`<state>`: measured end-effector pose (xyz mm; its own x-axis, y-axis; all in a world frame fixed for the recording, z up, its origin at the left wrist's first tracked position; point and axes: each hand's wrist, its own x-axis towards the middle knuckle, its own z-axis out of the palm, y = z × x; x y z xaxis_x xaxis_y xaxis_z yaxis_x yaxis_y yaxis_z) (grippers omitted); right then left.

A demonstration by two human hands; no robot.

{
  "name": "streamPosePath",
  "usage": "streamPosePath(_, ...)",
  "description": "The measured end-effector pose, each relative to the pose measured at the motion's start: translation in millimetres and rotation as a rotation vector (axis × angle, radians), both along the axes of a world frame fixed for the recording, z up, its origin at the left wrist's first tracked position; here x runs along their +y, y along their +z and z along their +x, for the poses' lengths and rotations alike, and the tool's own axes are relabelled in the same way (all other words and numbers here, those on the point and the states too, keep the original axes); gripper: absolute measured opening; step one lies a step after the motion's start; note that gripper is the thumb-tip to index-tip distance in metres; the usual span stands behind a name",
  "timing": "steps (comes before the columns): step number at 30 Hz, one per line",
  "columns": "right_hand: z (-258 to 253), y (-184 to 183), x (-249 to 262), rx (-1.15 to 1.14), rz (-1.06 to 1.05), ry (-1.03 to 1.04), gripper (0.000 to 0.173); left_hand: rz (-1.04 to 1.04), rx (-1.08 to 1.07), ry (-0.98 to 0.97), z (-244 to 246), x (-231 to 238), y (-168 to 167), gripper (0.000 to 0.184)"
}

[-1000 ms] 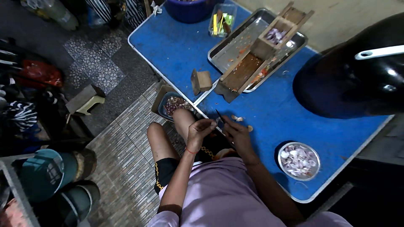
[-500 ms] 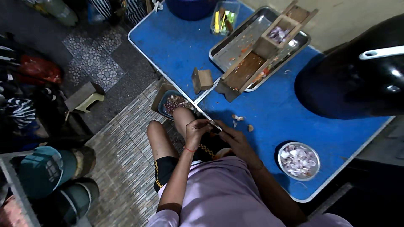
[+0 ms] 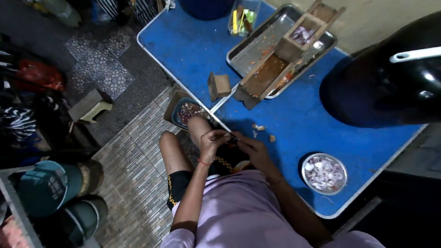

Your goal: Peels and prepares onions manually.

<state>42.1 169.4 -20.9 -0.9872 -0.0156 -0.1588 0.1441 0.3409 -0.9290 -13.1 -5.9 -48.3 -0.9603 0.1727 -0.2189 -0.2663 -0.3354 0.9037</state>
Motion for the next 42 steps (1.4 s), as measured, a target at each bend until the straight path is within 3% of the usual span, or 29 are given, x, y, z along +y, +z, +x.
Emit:
streamPosePath(5, -6, 6, 3, -0.077, -0.274, -0.064, 0.034, 0.054, 0.008, -0.090, -1, -1, 1, 0.018)
streamPosePath(13, -10, 4, 8, -0.121, -0.284, -0.172, 0.035, 0.189, -0.010, -0.157, 1, 2, -2, 0.032)
streamPosePath(20, -12, 2, 15, -0.103, -0.230, -0.226, 0.036, 0.203, -0.120, -0.203, 0, 4, 12, 0.030)
streamPosePath(34, -8, -6, 44, -0.113, -0.356, -0.382, 0.039, 0.283, -0.284, -0.047, -8, 19, -2, 0.031)
streamPosePath(37, -6, -18, 65, -0.095, -0.298, -0.467, 0.038, 0.187, -0.248, -0.098, -27, 36, 16, 0.028)
streamPosePath(42, 4, -30, 88, -0.099, -0.298, -0.556, 0.039, -0.066, -0.049, -0.252, -84, 99, 80, 0.023)
